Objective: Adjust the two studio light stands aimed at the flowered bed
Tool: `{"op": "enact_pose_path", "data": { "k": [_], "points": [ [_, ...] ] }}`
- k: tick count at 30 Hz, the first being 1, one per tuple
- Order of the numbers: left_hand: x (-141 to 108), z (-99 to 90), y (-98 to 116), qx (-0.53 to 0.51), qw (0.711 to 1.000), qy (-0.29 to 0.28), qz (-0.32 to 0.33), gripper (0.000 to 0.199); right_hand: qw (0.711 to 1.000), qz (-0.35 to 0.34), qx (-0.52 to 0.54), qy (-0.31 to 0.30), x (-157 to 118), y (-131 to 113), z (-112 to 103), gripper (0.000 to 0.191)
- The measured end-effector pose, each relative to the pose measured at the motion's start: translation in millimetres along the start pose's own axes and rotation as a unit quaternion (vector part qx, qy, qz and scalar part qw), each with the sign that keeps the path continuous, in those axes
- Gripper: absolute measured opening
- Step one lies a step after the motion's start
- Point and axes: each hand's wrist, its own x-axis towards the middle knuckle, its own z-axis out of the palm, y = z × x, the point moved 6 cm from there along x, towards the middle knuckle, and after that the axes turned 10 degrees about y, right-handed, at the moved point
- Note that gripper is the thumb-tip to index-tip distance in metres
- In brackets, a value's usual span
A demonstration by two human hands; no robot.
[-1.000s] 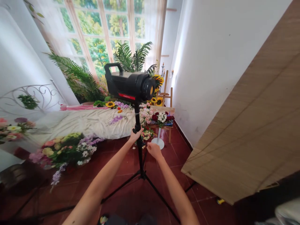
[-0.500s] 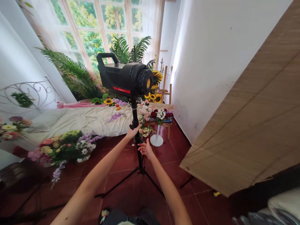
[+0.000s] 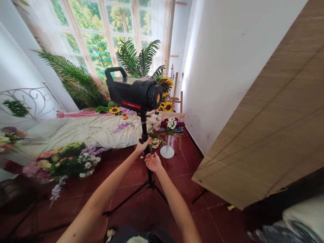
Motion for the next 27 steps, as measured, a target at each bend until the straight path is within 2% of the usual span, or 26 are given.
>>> {"op": "enact_pose_path", "data": {
  "k": [7, 12, 16, 21, 24, 27],
  "points": [
    [-1, -0.7, -35, -0.018, 0.999, -0.037, -0.021, 0.027, 0.999, 0.0, 0.044, -0.027, 4, 2, -8, 0.015],
    [-2, 0.7, -39, -0.039, 0.997, -0.046, -0.05, 0.026, 0.995, -0.004, 0.044, -0.084, 7, 2, 0, 0.014],
    [-4, 1.2, -37, -0.042, 0.997, -0.036, -0.048, 0.027, 0.993, -0.018, 0.083, -0.084, 8, 4, -1, 0.015],
    [-6, 0.5, -36, -0.049, 0.997, -0.036, -0.05, 0.027, 0.998, -0.029, 0.044, -0.018, 5, 2, -4, 0.028],
    [-7, 0.3, -37, -0.051, 0.996, -0.039, -0.058, 0.028, 0.997, -0.047, -0.01, 0.055, 6, -5, -5, 0.027],
    [-7, -0.7, -40, -0.042, 0.997, -0.031, -0.063, 0.03, 0.981, -0.086, -0.101, 0.143, 7, -12, -10, 0.023]
  ]
}}
